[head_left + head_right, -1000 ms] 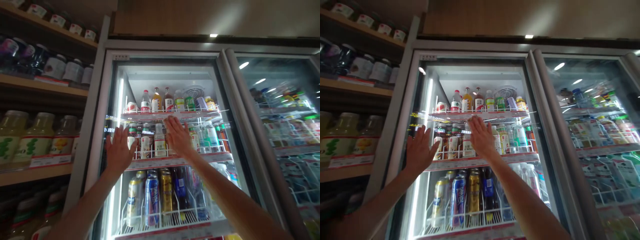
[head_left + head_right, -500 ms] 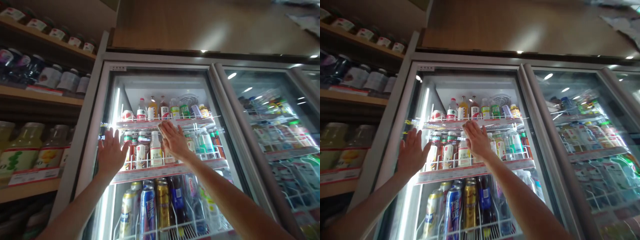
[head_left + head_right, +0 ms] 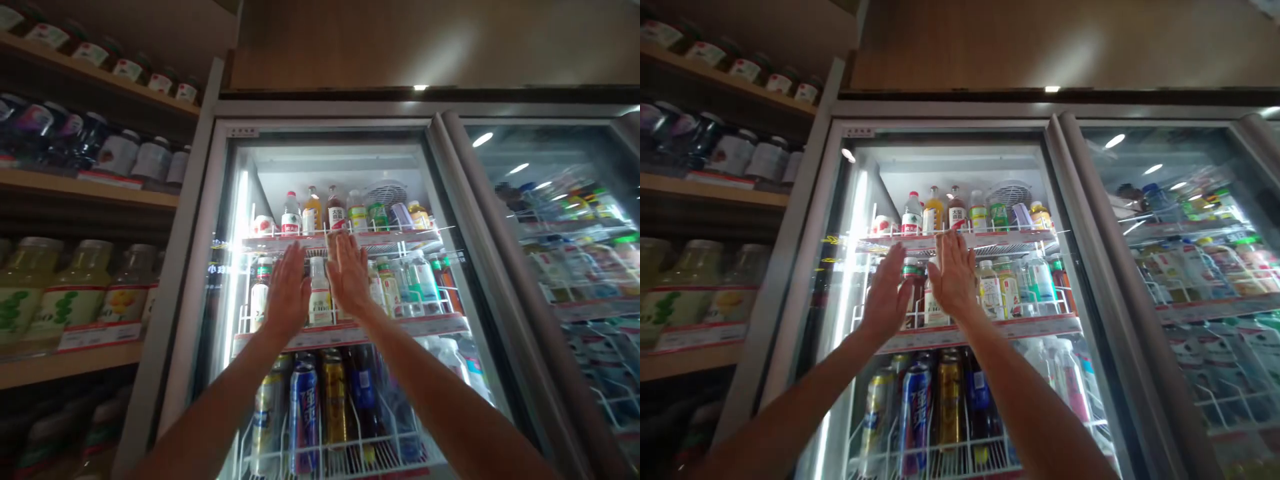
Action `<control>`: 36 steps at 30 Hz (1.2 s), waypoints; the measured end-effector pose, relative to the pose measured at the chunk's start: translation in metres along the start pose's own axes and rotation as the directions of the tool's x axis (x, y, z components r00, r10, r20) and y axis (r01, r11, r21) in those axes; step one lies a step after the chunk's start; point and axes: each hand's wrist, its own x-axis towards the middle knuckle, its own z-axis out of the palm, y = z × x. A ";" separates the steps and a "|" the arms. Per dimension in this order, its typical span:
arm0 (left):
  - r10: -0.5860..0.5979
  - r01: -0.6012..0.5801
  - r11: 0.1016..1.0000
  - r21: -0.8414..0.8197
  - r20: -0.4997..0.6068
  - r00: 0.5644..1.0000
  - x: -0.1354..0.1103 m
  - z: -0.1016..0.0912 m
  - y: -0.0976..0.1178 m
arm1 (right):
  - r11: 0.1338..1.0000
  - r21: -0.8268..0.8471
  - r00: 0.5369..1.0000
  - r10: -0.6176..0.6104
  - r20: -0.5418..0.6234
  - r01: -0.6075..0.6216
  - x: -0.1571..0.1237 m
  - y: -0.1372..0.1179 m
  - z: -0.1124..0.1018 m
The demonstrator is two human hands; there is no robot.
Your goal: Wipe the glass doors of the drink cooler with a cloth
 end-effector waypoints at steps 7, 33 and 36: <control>-0.021 0.013 0.997 0.073 0.106 0.994 0.027 0.057 0.073 | 0.875 0.484 0.974 0.112 -0.195 -0.003 -0.024 0.042 -0.017; -0.474 0.464 0.762 0.452 -0.101 0.875 0.013 0.013 0.030 | 0.958 -0.279 0.986 -0.105 -0.127 0.066 -0.069 0.190 -0.098; -0.576 0.636 0.622 0.456 -0.283 0.767 0.022 0.004 0.017 | 0.984 -0.153 0.984 -0.115 -0.138 0.094 -0.071 0.187 -0.099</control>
